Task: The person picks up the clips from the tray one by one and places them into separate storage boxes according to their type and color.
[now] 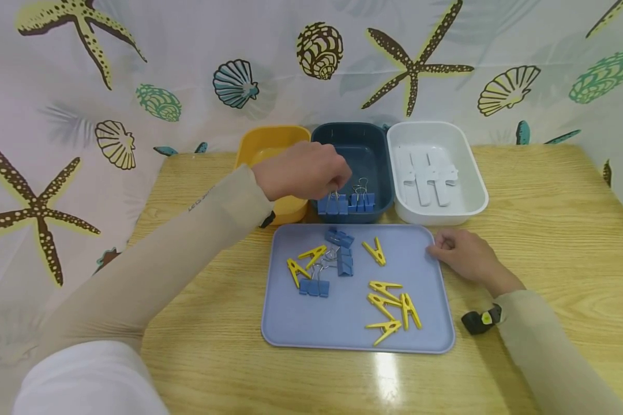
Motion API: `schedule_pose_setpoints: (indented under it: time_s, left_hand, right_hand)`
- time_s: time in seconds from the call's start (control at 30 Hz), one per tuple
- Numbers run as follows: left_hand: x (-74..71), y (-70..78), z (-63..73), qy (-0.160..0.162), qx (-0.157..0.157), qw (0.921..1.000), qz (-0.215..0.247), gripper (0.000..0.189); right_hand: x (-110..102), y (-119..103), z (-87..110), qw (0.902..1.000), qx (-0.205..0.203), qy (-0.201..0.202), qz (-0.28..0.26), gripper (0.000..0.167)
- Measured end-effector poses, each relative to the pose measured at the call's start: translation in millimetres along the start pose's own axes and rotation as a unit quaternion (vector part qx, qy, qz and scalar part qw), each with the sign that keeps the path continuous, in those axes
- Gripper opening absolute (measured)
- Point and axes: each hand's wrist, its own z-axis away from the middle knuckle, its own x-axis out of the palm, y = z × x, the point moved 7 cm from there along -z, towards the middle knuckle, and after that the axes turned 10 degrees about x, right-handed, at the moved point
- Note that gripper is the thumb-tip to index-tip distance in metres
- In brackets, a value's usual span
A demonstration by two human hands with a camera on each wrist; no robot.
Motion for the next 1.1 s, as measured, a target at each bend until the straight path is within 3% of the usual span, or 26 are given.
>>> schedule_pose_setpoints:
  time_s: [1.1]
  left_hand:
    - [-1.0,-21.0,-13.4,-0.013,-0.017,0.9997,-0.009,0.02]
  right_hand:
    - [0.5,2.7,-2.3,1.0,-0.002,0.002,0.004,0.027]
